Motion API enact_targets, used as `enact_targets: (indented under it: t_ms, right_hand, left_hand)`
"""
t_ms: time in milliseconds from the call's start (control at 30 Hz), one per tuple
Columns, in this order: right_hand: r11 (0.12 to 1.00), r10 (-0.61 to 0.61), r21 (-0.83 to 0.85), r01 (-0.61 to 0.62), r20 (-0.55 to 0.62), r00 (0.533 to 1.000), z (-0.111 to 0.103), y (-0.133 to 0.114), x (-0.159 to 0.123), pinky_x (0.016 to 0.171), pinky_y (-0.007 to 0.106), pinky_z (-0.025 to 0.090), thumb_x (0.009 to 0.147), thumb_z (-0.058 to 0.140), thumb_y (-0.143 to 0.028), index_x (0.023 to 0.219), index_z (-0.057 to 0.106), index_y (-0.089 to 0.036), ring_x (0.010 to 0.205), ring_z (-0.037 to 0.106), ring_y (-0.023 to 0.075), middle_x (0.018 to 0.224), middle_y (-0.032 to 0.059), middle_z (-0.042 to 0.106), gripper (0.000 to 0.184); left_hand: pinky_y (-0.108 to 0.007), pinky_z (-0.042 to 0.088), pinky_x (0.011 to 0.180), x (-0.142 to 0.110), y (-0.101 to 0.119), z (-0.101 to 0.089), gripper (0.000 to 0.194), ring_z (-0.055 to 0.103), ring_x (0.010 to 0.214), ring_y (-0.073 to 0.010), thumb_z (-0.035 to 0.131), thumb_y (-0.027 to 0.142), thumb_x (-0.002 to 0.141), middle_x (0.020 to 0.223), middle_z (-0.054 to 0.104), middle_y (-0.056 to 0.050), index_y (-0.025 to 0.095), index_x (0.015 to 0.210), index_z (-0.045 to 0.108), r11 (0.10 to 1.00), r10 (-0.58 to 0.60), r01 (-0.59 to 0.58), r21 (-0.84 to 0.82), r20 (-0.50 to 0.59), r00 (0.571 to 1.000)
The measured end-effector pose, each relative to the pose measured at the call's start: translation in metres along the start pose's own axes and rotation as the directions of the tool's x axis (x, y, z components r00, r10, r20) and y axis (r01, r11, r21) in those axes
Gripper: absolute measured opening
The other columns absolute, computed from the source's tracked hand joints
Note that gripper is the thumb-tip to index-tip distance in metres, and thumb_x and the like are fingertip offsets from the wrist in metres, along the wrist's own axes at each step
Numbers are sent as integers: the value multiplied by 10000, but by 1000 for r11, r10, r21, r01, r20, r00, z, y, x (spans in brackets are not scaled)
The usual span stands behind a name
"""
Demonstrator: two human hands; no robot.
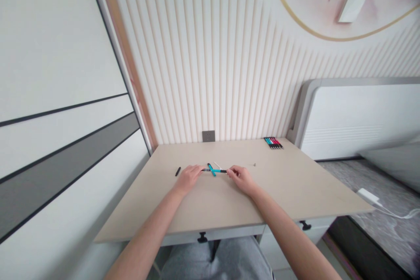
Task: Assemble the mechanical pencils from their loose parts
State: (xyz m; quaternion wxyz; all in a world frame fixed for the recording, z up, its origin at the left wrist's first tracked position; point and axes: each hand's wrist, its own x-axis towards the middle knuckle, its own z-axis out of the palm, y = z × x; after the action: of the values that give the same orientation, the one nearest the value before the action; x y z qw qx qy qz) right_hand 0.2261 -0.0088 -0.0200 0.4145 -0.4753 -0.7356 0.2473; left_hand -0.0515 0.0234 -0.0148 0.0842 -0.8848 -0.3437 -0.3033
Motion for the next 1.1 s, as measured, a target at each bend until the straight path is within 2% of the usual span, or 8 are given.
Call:
enact_targets:
  t_ms: [100,367,567,800,900,1100]
  right_hand:
    - [1000,15,-8,-15,-19,1000,1,2,1,583,238,365,930,447,-503,743,667,-180,592,498,139,634,4,614,433]
    - [999,33,-3,-32,17,999,3,2,-1,527,234,360,964,318,-542,598,630,-185,489,492,130,527,6,587,599]
    - [1000,-24,13,23,71,997,-3,-6,-4,553,228,374,941,424,-495,736,665,-183,546,508,132,614,3,635,445]
    - [1000,-4,15,3,92,996,0,0,-4,554,242,375,969,313,-555,531,582,-189,480,485,128,483,-8,545,631]
    - [1000,14,12,-14,55,998,3,1,-2,560,242,376,976,284,-552,596,613,-192,505,499,133,528,-3,575,618]
    - [1000,-11,7,11,-32,999,2,-3,0,591,239,373,951,400,-486,883,652,-194,602,504,142,671,-3,604,392]
  left_hand:
    - [-324,503,755,0,0,0,229,646,808,-201,422,220,993,925,706,-54,209,1097,626,1000,-3,3,8,3,1000]
    - [-314,498,757,0,3,-1,202,641,793,-194,445,243,994,940,715,-39,214,1084,624,1000,12,-12,14,15,1000]
    - [-324,505,756,0,2,-1,226,645,805,-200,425,247,998,921,710,-54,208,1084,630,1000,-2,2,17,-2,1000]
    - [-318,502,764,0,4,-3,218,642,794,-193,438,268,1000,929,712,-46,215,1093,628,1000,18,-18,12,3,1000]
    - [-317,502,759,0,3,-1,216,643,797,-194,438,266,1000,945,715,-45,214,1095,625,1000,20,-20,14,5,1000]
    - [-318,505,765,0,2,0,209,655,806,-192,449,227,990,943,713,-44,221,1097,629,1000,10,-10,23,7,1000]
